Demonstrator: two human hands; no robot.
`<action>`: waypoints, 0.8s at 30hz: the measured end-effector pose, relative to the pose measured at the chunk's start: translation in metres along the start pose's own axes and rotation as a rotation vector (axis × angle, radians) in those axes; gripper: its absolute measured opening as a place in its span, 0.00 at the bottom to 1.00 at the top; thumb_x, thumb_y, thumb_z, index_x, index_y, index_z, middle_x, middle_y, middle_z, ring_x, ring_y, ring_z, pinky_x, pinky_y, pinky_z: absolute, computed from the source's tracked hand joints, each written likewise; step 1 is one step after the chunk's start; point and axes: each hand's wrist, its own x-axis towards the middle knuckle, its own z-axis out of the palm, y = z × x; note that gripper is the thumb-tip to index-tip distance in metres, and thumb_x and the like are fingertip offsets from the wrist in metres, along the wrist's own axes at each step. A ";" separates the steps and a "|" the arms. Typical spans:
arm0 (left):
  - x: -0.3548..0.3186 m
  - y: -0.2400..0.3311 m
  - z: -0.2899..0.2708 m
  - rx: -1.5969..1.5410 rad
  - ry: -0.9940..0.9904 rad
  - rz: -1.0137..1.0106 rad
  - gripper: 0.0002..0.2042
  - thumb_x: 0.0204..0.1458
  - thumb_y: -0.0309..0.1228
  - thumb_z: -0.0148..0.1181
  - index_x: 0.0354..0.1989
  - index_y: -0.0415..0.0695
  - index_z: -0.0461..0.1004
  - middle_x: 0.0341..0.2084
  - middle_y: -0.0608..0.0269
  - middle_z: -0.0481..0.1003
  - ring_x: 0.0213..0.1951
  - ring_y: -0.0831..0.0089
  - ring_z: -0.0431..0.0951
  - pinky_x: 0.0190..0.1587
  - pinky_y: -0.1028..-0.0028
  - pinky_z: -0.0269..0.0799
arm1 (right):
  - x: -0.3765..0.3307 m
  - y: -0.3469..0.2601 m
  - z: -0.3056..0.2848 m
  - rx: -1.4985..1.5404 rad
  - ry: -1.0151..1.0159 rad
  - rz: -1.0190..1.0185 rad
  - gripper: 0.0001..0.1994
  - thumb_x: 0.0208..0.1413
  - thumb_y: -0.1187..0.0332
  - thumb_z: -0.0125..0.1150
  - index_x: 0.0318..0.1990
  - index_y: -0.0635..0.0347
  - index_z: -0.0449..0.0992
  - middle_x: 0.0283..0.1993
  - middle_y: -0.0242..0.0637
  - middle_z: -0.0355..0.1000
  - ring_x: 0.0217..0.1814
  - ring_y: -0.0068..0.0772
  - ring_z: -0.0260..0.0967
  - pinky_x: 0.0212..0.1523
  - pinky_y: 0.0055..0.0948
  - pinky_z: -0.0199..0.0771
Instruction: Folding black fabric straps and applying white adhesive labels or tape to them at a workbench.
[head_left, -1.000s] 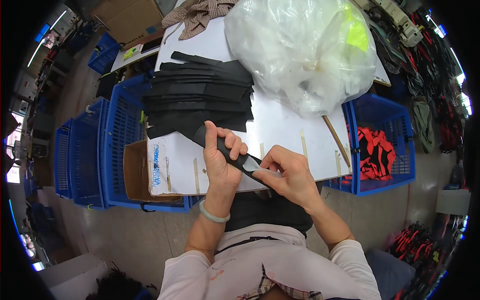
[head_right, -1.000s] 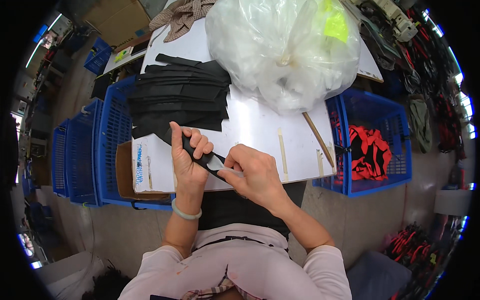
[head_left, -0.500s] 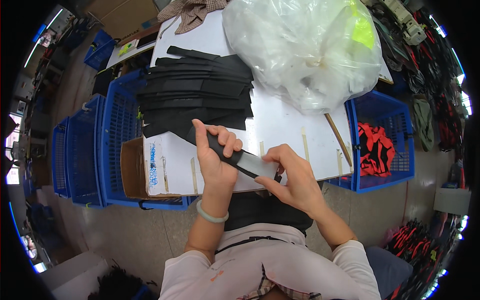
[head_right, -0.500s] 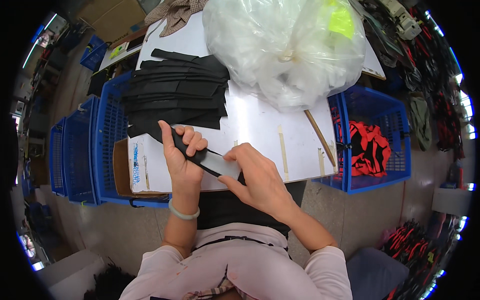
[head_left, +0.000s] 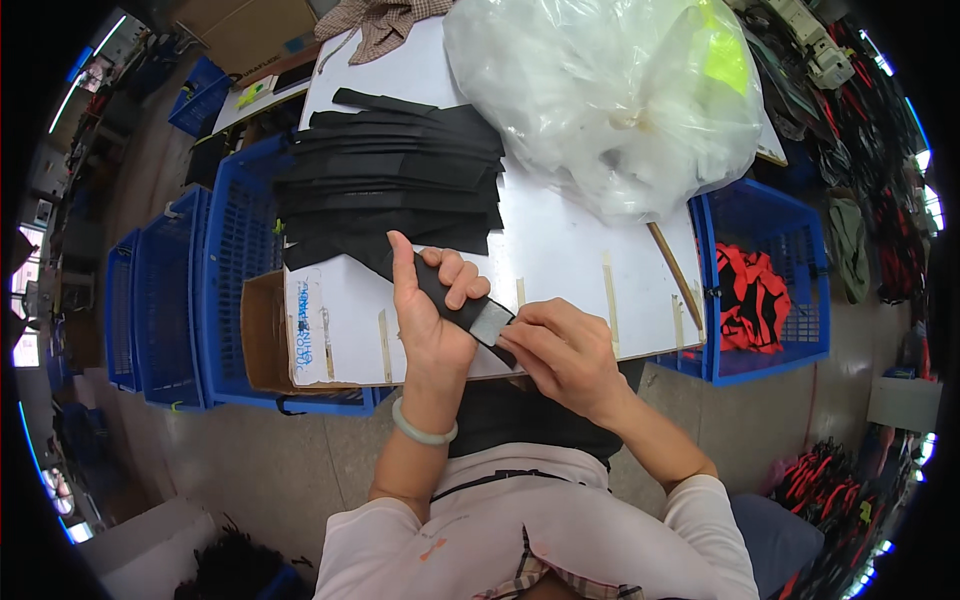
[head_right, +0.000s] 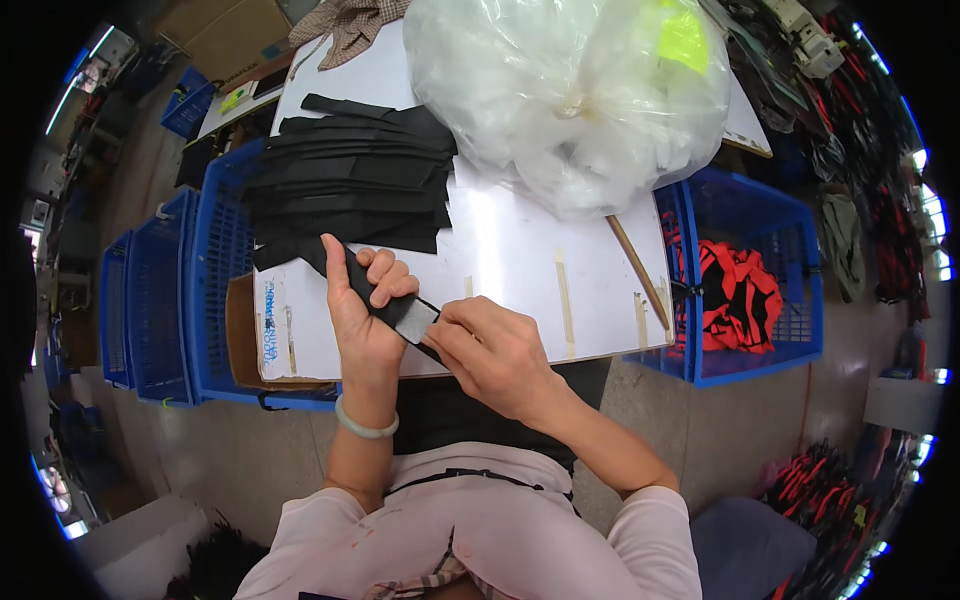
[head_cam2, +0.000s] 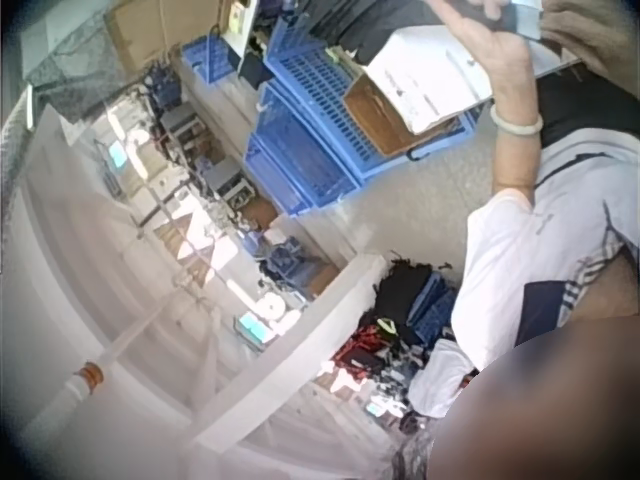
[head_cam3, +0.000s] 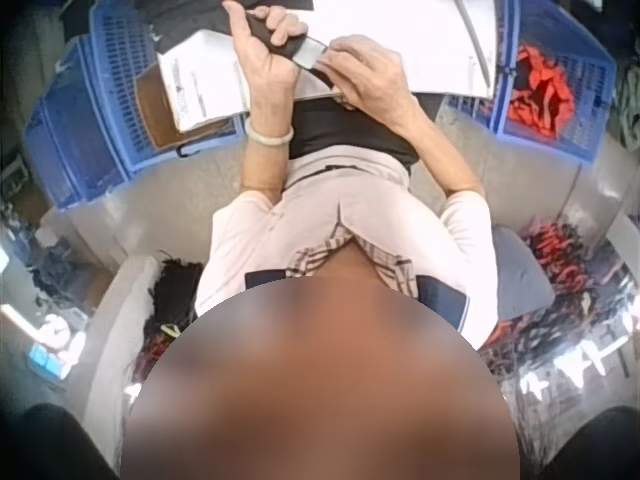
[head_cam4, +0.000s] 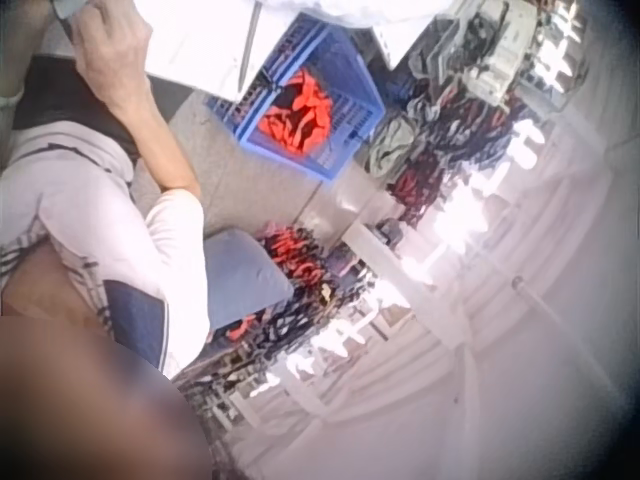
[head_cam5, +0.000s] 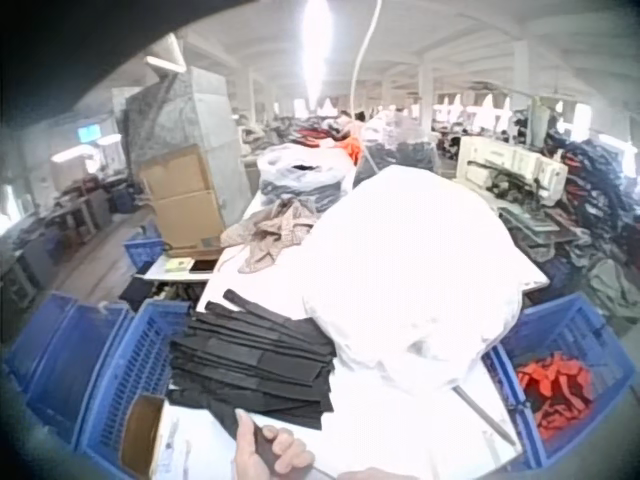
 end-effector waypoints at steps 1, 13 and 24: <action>-0.001 -0.002 0.001 0.015 0.004 -0.001 0.23 0.58 0.55 0.54 0.23 0.49 0.65 0.16 0.70 0.59 0.14 0.79 0.56 0.23 0.76 0.62 | -0.001 0.001 0.003 0.004 0.022 -0.004 0.08 0.45 0.76 0.69 0.32 0.62 0.77 0.33 0.37 0.71 0.28 0.31 0.70 0.25 0.27 0.71; -0.004 -0.004 0.005 0.129 -0.105 0.054 0.20 0.62 0.51 0.51 0.24 0.49 0.66 0.16 0.69 0.62 0.13 0.79 0.58 0.20 0.76 0.60 | 0.004 0.004 0.023 0.078 0.173 0.026 0.10 0.40 0.76 0.72 0.33 0.60 0.80 0.29 0.35 0.69 0.25 0.30 0.67 0.22 0.25 0.67; -0.002 0.006 0.002 0.094 -0.067 0.082 0.20 0.62 0.49 0.52 0.26 0.45 0.69 0.16 0.69 0.61 0.12 0.81 0.56 0.18 0.79 0.58 | -0.004 0.000 0.017 -0.060 -0.119 0.093 0.20 0.43 0.57 0.71 0.45 0.47 0.79 0.31 0.32 0.64 0.30 0.31 0.63 0.32 0.30 0.66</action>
